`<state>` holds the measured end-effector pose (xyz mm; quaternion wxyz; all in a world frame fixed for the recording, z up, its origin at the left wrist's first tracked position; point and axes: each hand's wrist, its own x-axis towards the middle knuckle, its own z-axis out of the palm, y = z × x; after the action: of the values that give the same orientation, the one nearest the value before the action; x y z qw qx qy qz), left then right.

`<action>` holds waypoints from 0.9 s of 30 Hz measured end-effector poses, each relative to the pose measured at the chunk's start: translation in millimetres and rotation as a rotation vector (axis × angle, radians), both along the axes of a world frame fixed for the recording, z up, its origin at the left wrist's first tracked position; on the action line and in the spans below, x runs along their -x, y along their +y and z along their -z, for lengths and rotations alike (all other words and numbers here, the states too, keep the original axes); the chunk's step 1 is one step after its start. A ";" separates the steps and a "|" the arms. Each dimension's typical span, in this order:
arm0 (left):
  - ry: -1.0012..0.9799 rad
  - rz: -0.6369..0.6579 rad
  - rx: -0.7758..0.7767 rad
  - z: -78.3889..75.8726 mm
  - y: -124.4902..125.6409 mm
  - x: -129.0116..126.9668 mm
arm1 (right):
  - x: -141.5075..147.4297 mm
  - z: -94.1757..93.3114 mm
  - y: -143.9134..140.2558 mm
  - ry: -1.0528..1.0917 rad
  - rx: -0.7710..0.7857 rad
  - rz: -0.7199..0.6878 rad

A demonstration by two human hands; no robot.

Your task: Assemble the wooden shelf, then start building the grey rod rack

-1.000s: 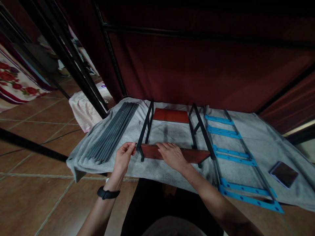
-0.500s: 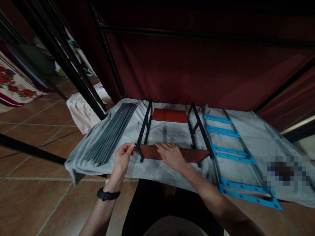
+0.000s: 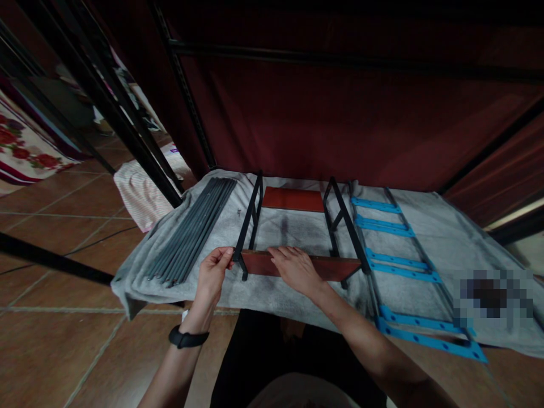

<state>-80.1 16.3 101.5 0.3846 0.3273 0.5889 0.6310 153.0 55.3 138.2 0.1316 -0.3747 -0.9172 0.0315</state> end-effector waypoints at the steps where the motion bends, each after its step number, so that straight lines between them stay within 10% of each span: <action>1: -0.008 0.006 -0.001 0.1 0.1 0.2 | 0.1 0.2 0.2 -0.001 0.000 -0.001; 27: -0.055 0.008 0.001 -0.2 -2.5 -2.7 | 0.7 -1.2 -0.4 -0.004 0.025 0.006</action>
<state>-77.4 13.8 101.6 0.4034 0.3121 0.5772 0.6378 152.3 54.9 139.4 0.1254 -0.3789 -0.9160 0.0419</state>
